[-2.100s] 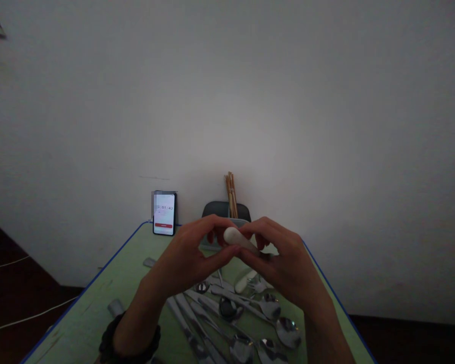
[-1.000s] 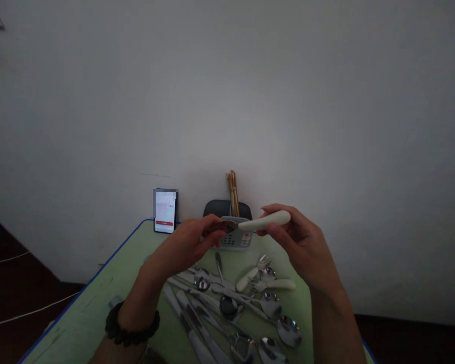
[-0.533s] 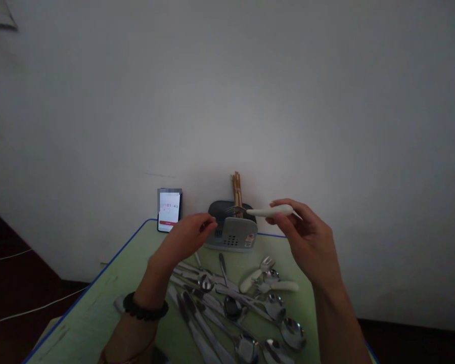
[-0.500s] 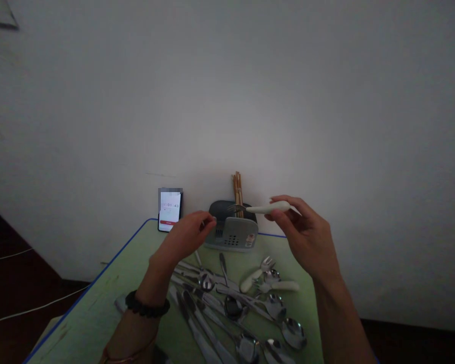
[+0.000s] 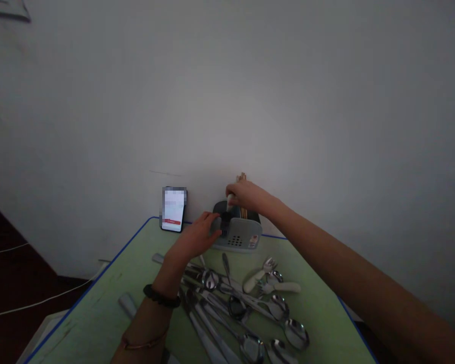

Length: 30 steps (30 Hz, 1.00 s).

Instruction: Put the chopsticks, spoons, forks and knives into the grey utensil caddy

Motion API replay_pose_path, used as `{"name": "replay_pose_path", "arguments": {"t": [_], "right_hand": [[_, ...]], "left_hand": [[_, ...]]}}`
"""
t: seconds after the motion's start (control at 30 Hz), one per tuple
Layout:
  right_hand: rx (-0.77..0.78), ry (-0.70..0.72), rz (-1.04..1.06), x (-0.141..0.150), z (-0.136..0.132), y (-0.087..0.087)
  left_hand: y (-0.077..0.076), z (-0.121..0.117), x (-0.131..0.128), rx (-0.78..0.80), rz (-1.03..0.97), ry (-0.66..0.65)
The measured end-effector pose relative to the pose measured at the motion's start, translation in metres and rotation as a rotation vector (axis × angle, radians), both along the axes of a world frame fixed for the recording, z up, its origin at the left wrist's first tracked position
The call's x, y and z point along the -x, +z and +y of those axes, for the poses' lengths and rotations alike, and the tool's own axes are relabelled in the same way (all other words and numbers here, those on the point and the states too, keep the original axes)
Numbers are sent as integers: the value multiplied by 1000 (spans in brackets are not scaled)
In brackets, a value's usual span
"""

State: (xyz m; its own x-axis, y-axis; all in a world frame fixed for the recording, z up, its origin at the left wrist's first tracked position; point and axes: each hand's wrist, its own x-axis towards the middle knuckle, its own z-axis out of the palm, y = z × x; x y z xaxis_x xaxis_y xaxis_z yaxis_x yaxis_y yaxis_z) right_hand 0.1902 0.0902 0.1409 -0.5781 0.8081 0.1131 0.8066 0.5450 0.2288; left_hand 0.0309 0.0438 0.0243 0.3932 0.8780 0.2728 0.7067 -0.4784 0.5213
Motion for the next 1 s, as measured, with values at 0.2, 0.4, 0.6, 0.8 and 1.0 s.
{"name": "replay_pose_path", "arguments": {"t": [0.2, 0.4, 0.6, 0.8, 1.0], "right_hand": [[45, -13, -216, 19, 16, -8], [16, -31, -337, 26, 23, -10], [-9, -22, -404, 26, 27, -24], [-108, 15, -389, 19, 26, -34], [-157, 64, -378, 14, 26, -39]], "left_hand": [[-1, 3, 2, 53, 39, 6], [0, 2, 2, 74, 44, 5], [0, 2, 1, 88, 62, 16], [0, 2, 0, 99, 62, 14], [-1, 2, 0, 103, 56, 0]]}}
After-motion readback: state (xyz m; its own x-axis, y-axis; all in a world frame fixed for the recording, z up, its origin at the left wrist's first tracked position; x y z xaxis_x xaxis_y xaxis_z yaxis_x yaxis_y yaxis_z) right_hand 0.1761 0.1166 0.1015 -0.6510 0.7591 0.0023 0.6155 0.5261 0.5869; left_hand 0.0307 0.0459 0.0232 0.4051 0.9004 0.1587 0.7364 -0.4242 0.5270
